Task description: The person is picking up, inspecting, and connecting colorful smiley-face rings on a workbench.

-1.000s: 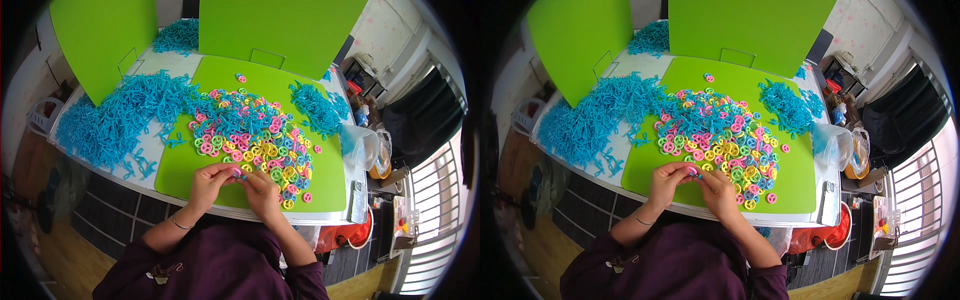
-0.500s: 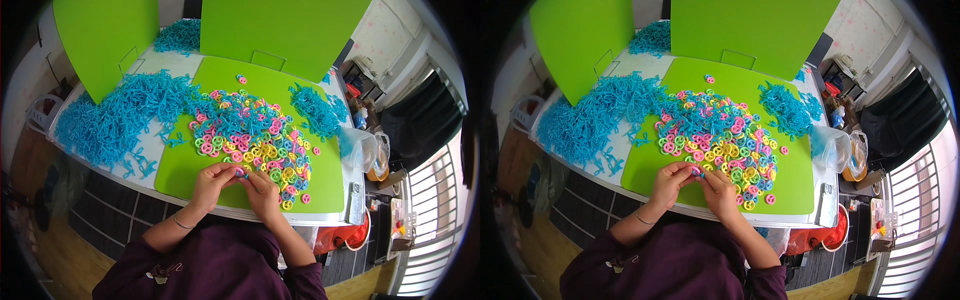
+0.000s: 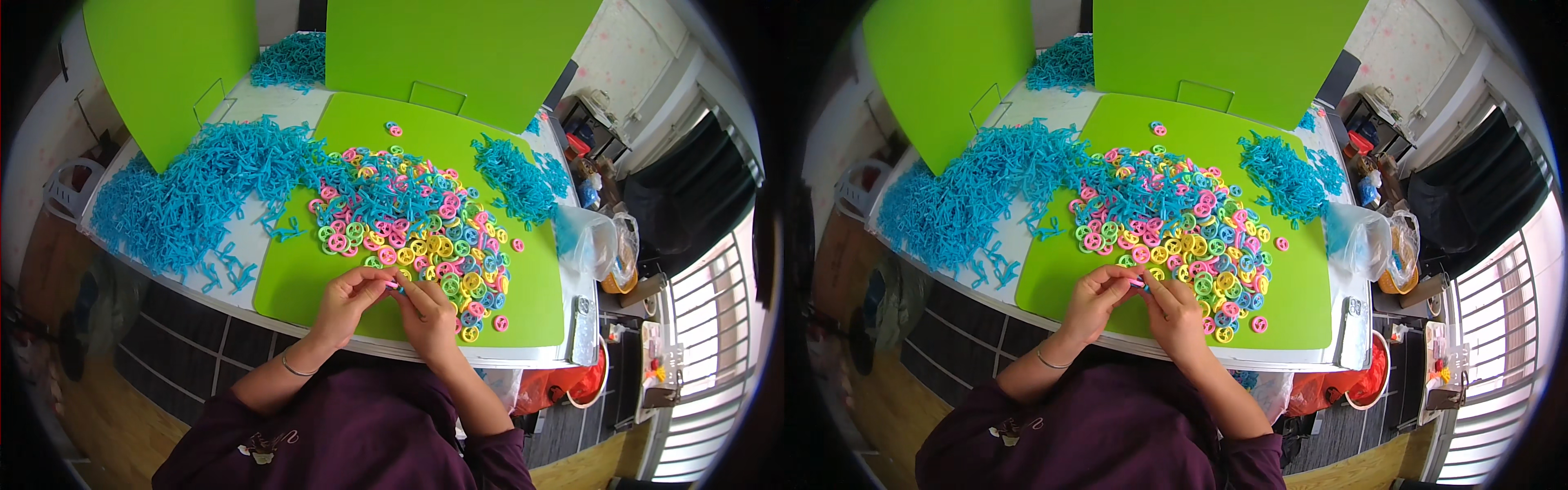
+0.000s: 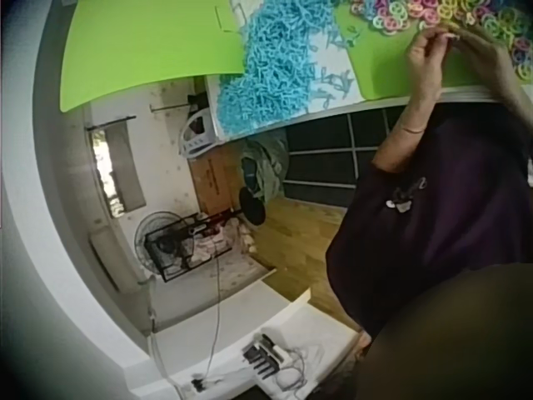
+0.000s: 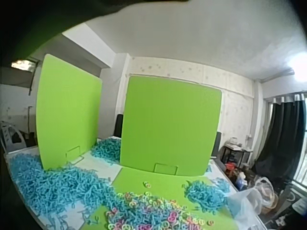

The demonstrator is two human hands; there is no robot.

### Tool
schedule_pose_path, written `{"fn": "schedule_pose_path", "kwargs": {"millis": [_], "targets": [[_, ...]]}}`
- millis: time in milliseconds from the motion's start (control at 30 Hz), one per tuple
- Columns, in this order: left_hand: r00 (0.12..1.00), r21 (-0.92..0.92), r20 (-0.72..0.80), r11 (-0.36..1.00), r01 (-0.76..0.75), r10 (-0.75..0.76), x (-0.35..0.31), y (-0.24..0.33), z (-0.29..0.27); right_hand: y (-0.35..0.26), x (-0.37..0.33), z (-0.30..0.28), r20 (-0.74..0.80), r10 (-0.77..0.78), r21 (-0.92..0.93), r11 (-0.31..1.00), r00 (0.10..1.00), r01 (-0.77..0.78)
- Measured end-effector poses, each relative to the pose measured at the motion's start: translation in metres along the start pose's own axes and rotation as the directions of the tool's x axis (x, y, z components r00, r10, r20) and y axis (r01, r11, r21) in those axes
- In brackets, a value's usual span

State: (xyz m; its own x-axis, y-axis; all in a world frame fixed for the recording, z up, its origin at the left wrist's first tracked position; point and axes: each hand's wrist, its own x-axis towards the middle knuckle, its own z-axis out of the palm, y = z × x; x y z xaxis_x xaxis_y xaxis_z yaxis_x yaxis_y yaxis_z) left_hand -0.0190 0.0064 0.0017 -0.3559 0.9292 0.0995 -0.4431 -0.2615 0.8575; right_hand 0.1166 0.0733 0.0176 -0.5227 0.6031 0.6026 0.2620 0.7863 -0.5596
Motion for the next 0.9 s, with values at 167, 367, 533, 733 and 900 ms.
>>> {"fn": "schedule_pose_path", "kwargs": {"millis": [167, 367, 533, 733, 900], "targets": [[0.999, -0.092, -0.022, 0.995, 0.039, -0.041, -0.004, 0.006, 0.000, -0.018, 0.005, -0.009, -0.012, 0.018, 0.070, 0.997, 1.000, -0.017], [0.962, -0.200, -0.021, 0.944, 0.262, -0.271, -0.002, 0.020, -0.019, -0.006, 0.006, -0.037, 0.125, -0.216, 0.046, 0.976, 0.968, 0.211], [0.946, 0.091, 0.110, 0.950, 0.297, -0.306, -0.006, 0.021, -0.008, -0.010, 0.005, -0.041, 0.235, -0.595, -0.020, 0.788, 0.769, 0.616], [0.902, 0.963, 0.180, 0.119, -0.243, 0.392, 0.006, 0.030, -0.023, 0.010, -0.012, -0.037, 0.317, 0.125, 0.438, 0.860, 0.940, -0.262], [0.942, 0.953, 0.193, 0.174, -0.247, 0.276, 0.008, 0.029, -0.029, 0.005, -0.009, -0.036, 0.440, 0.352, 0.622, 0.544, 0.826, -0.563]]}}
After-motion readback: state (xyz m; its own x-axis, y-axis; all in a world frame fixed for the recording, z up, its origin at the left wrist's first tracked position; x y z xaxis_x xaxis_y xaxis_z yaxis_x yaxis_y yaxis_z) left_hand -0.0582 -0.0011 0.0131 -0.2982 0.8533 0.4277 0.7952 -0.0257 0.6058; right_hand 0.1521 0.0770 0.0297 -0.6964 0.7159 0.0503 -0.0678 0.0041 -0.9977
